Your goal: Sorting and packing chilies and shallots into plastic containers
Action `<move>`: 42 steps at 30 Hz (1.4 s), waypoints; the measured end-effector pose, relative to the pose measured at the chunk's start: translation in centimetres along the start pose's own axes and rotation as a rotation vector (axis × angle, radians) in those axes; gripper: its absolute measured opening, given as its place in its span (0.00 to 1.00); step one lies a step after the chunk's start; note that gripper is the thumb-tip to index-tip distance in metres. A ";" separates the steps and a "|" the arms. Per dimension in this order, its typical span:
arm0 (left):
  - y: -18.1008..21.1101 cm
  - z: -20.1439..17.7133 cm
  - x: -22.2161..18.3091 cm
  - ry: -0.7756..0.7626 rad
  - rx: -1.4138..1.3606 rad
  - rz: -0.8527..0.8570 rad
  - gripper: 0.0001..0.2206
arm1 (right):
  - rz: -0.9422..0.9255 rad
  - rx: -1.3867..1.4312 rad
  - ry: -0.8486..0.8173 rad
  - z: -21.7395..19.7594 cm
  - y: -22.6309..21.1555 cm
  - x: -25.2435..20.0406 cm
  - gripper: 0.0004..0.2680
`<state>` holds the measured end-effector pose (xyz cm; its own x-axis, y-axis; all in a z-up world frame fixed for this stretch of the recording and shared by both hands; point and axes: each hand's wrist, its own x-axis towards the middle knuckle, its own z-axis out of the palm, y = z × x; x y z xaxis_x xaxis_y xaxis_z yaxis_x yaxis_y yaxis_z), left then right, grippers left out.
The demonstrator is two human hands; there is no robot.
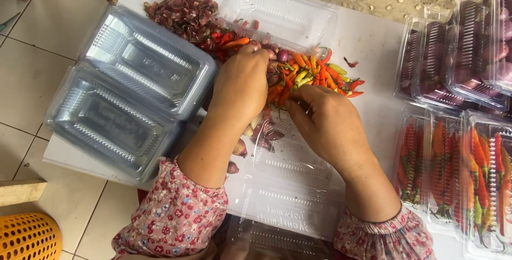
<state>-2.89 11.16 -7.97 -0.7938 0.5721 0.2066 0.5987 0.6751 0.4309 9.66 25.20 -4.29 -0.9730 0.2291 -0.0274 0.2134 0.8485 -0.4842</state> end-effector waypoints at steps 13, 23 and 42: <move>1.5 -1.7 0.4 -0.188 0.044 -0.161 0.08 | -0.063 -0.081 -0.188 -2.9 -1.8 -1.3 0.11; 3.7 -5.3 -1.4 0.146 -0.529 0.334 0.08 | -0.059 -0.273 -0.218 -4.0 -0.4 -2.1 0.05; 3.4 -4.7 -1.3 0.151 -0.568 0.418 0.09 | 0.130 -0.525 -0.343 -0.9 -1.8 -1.7 0.09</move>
<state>-0.30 10.51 -2.67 -0.5414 0.6309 0.5557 0.7399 0.0437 0.6713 11.05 23.68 -2.57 -0.8905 0.2539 -0.3775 0.2612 0.9647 0.0327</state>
